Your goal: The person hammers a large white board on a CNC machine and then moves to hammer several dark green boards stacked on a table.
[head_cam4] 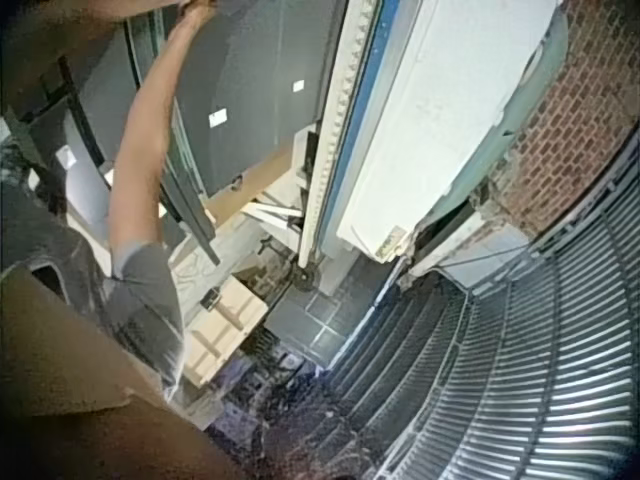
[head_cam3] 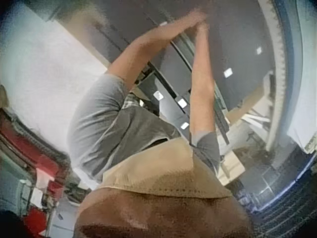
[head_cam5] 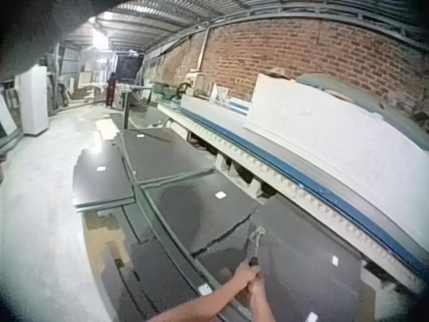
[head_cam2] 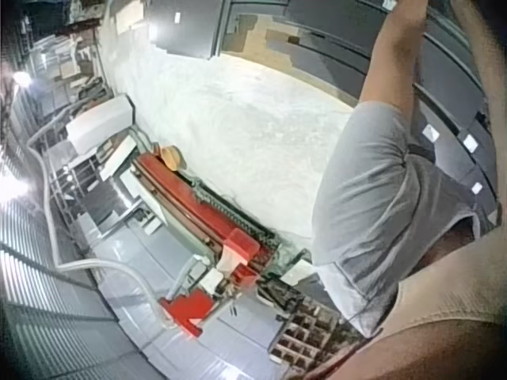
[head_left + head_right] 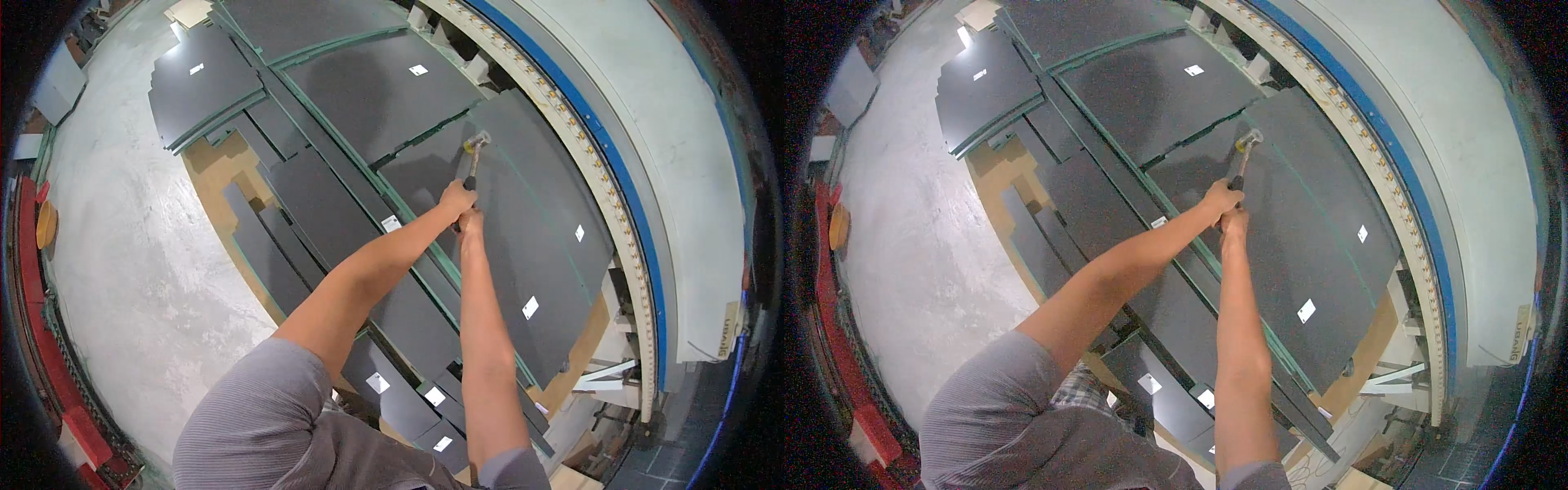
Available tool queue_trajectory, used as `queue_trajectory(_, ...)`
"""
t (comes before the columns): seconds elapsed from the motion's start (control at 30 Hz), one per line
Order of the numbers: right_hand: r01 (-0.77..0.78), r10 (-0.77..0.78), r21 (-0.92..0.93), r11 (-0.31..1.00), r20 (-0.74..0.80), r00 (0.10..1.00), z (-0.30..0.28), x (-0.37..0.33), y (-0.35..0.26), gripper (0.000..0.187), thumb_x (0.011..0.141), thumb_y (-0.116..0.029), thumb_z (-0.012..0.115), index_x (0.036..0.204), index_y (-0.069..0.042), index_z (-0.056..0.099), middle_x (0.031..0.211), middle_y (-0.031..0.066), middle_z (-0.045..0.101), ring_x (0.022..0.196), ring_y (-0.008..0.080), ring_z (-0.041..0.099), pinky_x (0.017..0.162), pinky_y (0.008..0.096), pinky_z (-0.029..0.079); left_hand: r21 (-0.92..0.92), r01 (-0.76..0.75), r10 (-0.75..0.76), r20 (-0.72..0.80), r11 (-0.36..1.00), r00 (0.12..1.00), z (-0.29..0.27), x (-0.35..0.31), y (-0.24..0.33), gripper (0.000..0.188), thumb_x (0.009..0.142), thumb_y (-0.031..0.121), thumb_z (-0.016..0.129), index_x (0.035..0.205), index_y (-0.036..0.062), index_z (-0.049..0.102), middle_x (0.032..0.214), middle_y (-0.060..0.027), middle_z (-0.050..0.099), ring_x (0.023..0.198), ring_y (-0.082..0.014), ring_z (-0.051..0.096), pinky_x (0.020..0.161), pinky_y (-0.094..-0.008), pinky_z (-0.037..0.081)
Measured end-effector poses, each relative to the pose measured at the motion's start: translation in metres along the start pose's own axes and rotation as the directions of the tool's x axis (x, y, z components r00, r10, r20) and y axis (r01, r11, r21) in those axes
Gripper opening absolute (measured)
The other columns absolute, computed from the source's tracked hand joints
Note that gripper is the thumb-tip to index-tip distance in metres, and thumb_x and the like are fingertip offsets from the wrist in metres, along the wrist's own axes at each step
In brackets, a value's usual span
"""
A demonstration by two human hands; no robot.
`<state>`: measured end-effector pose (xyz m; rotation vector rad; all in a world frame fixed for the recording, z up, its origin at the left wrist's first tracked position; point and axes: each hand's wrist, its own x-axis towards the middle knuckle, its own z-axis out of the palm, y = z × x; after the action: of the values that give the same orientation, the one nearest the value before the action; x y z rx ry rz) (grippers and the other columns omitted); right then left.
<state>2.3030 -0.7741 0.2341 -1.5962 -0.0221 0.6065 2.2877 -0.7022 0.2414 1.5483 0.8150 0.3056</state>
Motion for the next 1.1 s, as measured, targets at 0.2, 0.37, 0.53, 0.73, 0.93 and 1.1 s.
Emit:
queue_trajectory(0.2,0.104,-0.087,-0.135,0.985,0.125,0.988,-0.007,-0.105,0.017,0.029,0.081,-0.022,0.056,0.098,0.001,0.054,0.080,0.0052,0.056,0.067,0.0136,0.052,0.056,0.0285,0.041,-0.170,-0.163,0.159,-0.040,0.972,0.987,-0.028,-0.097,-0.033,0.039,0.073,0.021,0.059,0.096,-0.0084,0.048,0.086,-0.0182,0.057,0.083,-0.0232,0.056,0.073,-0.0339,0.044)
queue_trajectory(0.37,-0.033,0.062,-0.165,0.986,0.173,0.983,-0.017,-0.152,0.046,0.034,0.085,-0.026,0.052,0.106,0.001,0.053,0.088,0.0053,0.056,0.075,0.0132,0.052,0.062,0.0276,0.041,-0.223,-0.084,0.052,-0.147,0.971,0.988,-0.045,-0.167,-0.052,0.043,0.079,0.023,0.056,0.106,-0.0082,0.044,0.093,-0.0202,0.056,0.086,-0.0279,0.057,0.076,-0.0348,0.044)
queue_trajectory(0.53,-0.055,0.115,-0.281,0.958,0.203,0.972,-0.037,-0.185,0.066,0.041,0.082,-0.032,0.053,0.107,0.001,0.052,0.086,0.0089,0.060,0.078,0.0163,0.055,0.065,0.0293,0.042,-0.276,0.006,0.012,0.066,0.961,0.998,-0.050,-0.203,-0.056,0.042,0.082,0.019,0.055,0.108,-0.0105,0.040,0.093,-0.0163,0.054,0.084,-0.0203,0.053,0.075,-0.0316,0.043)
queue_trajectory(0.73,0.038,-0.072,-0.312,0.949,-0.096,0.993,-0.106,-0.249,0.085,0.037,0.082,-0.029,0.051,0.105,0.000,0.050,0.083,0.0118,0.059,0.073,0.0222,0.056,0.062,0.0318,0.042,-0.204,-0.075,0.132,0.283,0.976,0.950,0.017,-0.263,-0.061,0.038,0.080,0.022,0.057,0.104,-0.0053,0.046,0.084,-0.0108,0.053,0.074,-0.0157,0.049,0.066,-0.0289,0.042)
queue_trajectory(0.93,0.205,-0.301,-0.270,0.941,-0.386,0.872,-0.164,-0.302,0.130,0.028,0.085,-0.020,0.047,0.103,0.001,0.050,0.078,0.0059,0.058,0.065,0.0111,0.053,0.054,0.0261,0.043,-0.017,-0.090,0.084,0.553,0.996,0.829,0.077,-0.315,-0.098,0.039,0.081,0.024,0.058,0.107,-0.0032,0.045,0.088,-0.0102,0.054,0.080,-0.0165,0.052,0.070,-0.0288,0.044)
queue_trajectory(1.1,0.011,-0.027,-0.040,0.999,-0.440,0.898,-0.196,-0.341,0.126,0.033,0.078,-0.014,0.052,0.106,0.003,0.048,0.083,0.0157,0.060,0.073,0.0223,0.059,0.063,0.0303,0.045,0.115,-0.183,0.058,0.677,0.976,0.734,0.092,-0.353,-0.082,0.043,0.082,0.028,0.056,0.109,-0.0033,0.044,0.099,-0.0157,0.052,0.092,-0.0233,0.052,0.080,-0.0329,0.041)
